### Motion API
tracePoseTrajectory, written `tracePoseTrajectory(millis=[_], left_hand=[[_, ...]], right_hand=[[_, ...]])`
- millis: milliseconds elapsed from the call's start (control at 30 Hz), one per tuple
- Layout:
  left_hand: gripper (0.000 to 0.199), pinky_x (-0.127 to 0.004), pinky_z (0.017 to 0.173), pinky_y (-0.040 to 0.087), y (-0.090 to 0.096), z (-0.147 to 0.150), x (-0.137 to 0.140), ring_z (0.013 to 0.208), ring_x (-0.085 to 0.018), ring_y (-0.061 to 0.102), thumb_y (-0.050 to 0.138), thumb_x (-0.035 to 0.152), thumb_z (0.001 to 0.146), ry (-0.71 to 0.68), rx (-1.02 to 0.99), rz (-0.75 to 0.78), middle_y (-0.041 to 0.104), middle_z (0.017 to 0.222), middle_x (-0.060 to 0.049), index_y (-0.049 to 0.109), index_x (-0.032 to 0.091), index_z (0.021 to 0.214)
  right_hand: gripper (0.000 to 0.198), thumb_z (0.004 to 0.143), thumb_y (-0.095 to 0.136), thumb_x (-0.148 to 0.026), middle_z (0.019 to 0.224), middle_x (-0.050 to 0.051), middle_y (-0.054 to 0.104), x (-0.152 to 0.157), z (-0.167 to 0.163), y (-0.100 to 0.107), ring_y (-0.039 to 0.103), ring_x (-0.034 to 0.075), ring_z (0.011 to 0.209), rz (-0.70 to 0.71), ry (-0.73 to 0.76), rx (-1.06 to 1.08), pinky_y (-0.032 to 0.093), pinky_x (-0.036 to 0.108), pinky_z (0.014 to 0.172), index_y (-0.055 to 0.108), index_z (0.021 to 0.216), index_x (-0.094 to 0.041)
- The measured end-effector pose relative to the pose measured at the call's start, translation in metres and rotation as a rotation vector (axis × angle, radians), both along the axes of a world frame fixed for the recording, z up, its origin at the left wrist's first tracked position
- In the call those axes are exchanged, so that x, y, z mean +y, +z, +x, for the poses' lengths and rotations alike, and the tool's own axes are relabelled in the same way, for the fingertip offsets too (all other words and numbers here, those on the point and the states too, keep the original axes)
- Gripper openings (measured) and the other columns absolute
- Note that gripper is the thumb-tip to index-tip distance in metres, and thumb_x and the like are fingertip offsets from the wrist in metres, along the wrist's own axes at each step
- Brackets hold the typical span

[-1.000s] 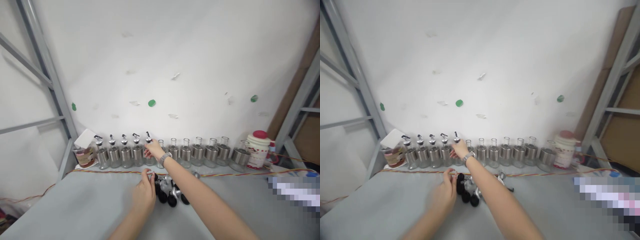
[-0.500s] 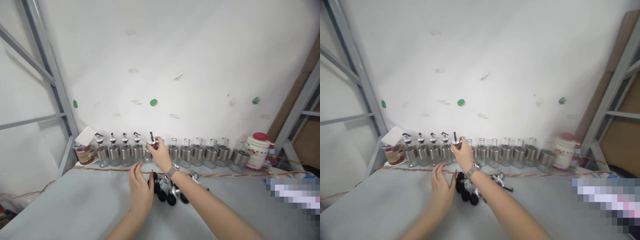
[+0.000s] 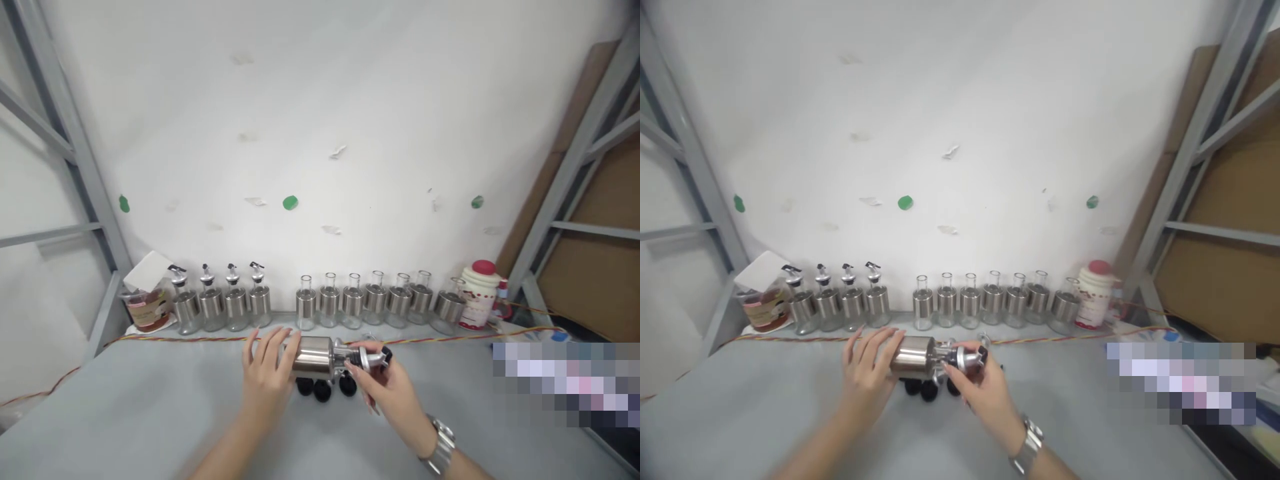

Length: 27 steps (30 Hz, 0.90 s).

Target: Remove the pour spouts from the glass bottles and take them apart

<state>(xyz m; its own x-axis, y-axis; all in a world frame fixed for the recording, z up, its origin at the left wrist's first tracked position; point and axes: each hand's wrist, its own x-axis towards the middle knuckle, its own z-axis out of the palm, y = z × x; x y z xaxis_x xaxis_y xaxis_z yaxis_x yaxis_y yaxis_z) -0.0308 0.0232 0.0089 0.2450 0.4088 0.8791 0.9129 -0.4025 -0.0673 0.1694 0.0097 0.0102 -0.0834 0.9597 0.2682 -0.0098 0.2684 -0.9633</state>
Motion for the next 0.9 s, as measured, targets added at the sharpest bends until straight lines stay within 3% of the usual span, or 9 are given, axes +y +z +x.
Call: tracePoseTrajectory(millis=[133,267,367,467,600,700,800,900], left_hand=[[0.039,-0.046,0.099,0.021,-0.002,-0.002,0.006,0.103,-0.02,0.052,0.044,0.005,0.073,0.014,0.025,0.006,0.061,0.102,-0.007,0.054,0.022,0.107],[0.039,-0.046,0.1,0.02,-0.003,0.003,0.004,0.102,-0.021,0.052,0.046,0.007,0.067,-0.041,0.0,-0.088,0.06,0.104,-0.009,0.054,0.018,0.104],[0.04,-0.045,0.102,0.019,-0.001,0.009,-0.001,0.095,-0.019,0.054,0.045,0.006,0.061,-0.098,-0.031,-0.221,0.062,0.098,-0.007,0.054,0.016,0.098],[0.038,-0.044,0.101,0.018,0.001,0.011,-0.003,0.096,-0.02,0.053,0.045,0.006,0.06,-0.088,-0.078,-0.286,0.062,0.095,-0.006,0.055,0.017,0.095],[0.04,-0.047,0.101,0.016,0.005,0.005,-0.002,0.102,-0.022,0.05,0.046,0.006,0.059,-0.063,-0.086,-0.227,0.06,0.1,-0.007,0.055,0.019,0.095],[0.043,-0.048,0.101,0.014,0.009,0.001,-0.001,0.103,-0.022,0.049,0.044,0.004,0.057,-0.047,-0.052,-0.264,0.059,0.1,-0.006,0.055,0.021,0.095],[0.043,-0.047,0.099,0.017,0.011,0.0,0.0,0.1,-0.022,0.051,0.044,0.003,0.056,-0.047,-0.027,-0.334,0.059,0.097,-0.006,0.056,0.021,0.094],[0.044,-0.045,0.098,0.021,0.008,0.0,0.003,0.101,-0.022,0.05,0.045,0.003,0.057,-0.054,-0.037,-0.289,0.06,0.099,-0.007,0.056,0.021,0.096]], right_hand=[[0.035,0.069,0.062,-0.043,0.054,-0.006,0.045,0.003,-0.001,-0.018,0.041,0.008,0.035,-0.035,-0.086,0.017,0.037,0.02,0.034,0.046,0.091,-0.02],[0.026,0.073,0.059,-0.041,0.055,-0.006,0.046,-0.007,-0.006,-0.019,0.044,0.01,0.041,0.003,-0.129,-0.051,0.038,0.021,0.04,0.045,0.084,-0.022],[0.018,0.075,0.057,-0.036,0.063,-0.003,0.05,-0.015,-0.003,-0.014,0.049,0.011,0.053,0.147,-0.194,-0.204,0.041,0.021,0.048,0.047,0.081,-0.022],[0.014,0.078,0.054,-0.031,0.07,0.0,0.056,-0.022,0.004,-0.009,0.054,0.014,0.061,0.303,-0.149,-0.395,0.044,0.023,0.054,0.049,0.088,-0.022],[0.032,0.076,0.057,-0.028,0.091,0.009,0.062,-0.024,0.012,-0.006,0.06,0.022,0.079,0.677,-0.158,-0.64,0.047,0.03,0.068,0.047,0.106,-0.021],[0.04,0.076,0.057,-0.025,0.091,0.011,0.064,-0.02,0.016,-0.006,0.061,0.024,0.078,0.86,-0.132,-0.838,0.049,0.033,0.064,0.045,0.114,-0.02],[0.04,0.077,0.056,-0.025,0.089,0.01,0.065,-0.016,0.018,-0.006,0.062,0.024,0.077,0.861,-0.109,-0.868,0.049,0.034,0.064,0.046,0.115,-0.02],[0.038,0.076,0.058,-0.029,0.091,0.008,0.065,-0.016,0.017,-0.007,0.062,0.022,0.079,0.731,-0.118,-0.758,0.049,0.032,0.067,0.048,0.112,-0.022]])
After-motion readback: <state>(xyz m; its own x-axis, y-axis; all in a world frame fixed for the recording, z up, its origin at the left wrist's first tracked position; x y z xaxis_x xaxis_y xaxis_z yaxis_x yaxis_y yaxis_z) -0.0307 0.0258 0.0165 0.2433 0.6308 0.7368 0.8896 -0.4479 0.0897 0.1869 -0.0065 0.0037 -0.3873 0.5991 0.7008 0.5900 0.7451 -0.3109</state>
